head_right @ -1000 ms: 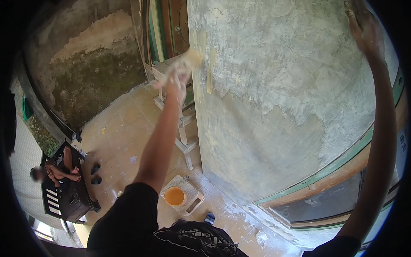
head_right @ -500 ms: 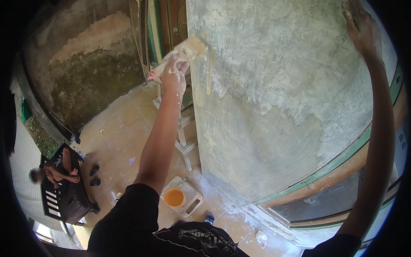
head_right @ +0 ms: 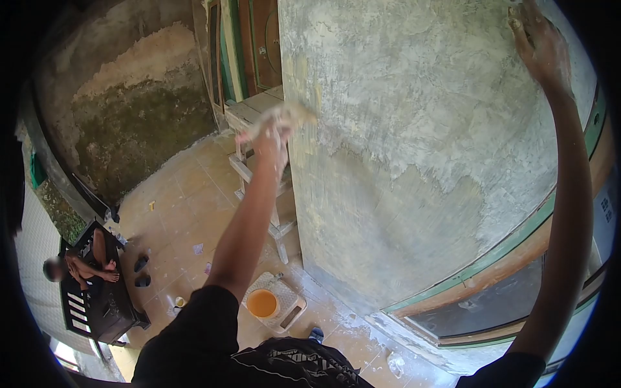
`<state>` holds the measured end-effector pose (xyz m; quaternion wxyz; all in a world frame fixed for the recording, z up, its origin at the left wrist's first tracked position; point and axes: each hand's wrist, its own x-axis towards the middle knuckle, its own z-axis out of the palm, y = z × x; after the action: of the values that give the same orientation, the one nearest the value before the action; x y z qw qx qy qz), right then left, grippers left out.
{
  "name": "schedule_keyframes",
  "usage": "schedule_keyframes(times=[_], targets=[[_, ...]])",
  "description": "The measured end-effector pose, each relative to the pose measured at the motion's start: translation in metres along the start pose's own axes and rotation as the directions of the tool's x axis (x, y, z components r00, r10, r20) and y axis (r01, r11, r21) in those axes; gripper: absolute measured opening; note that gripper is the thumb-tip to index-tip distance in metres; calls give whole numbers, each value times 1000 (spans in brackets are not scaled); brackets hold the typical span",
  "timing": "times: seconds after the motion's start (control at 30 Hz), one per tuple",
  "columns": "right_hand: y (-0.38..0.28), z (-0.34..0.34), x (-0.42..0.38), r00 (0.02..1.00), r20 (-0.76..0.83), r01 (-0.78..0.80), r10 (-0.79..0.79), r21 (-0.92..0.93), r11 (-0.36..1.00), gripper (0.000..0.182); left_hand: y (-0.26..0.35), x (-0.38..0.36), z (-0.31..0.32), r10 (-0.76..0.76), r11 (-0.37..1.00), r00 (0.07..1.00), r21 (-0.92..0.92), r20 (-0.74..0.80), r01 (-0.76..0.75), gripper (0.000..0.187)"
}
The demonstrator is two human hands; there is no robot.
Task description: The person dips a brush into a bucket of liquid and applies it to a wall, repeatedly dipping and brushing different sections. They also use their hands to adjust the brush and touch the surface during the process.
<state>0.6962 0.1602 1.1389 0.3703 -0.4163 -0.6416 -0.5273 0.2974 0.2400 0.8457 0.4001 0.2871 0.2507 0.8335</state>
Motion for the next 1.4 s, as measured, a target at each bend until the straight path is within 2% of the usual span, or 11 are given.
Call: schedule_keyframes(times=[0.23,0.3,0.57,0.77,0.83,0.97,1.1,1.17,1.27,1.37,1.4], targets=[[5,4,-3,989,-121,90,-84,48,995,47,48,29,62,336,933,924,-197,180,-301,21],[5,1,-2,998,-54,32,-30,44,998,47,-30,44,5,553,748,804,297,216,-594,19],[-6,-7,-1,996,63,-59,61,-43,997,50,-60,-18,-102,-107,976,984,174,-145,132,5],[7,6,-2,996,-79,30,-34,-56,998,51,42,27,44,58,994,998,94,-8,-57,17],[10,6,-2,993,-106,55,-56,-12,998,51,62,21,64,325,946,910,-92,258,-312,18],[6,3,-2,992,-101,82,-80,13,997,51,-53,9,-35,516,833,838,126,178,-539,11],[-1,-3,-2,997,-66,44,-45,-15,999,50,-72,-58,-91,-76,991,992,104,-97,86,7],[-1,0,-1,999,-40,26,-28,-44,999,50,-67,-52,-75,-122,992,993,34,11,121,6],[-4,-1,-1,994,-92,53,-56,-26,998,50,-14,-44,11,-15,977,999,214,29,9,5],[-29,-20,4,925,-280,249,-257,-64,966,28,27,-34,60,91,995,989,-39,112,-87,7],[-29,-21,4,941,-259,219,-219,-26,975,29,28,-32,61,345,920,912,111,222,-376,11]])
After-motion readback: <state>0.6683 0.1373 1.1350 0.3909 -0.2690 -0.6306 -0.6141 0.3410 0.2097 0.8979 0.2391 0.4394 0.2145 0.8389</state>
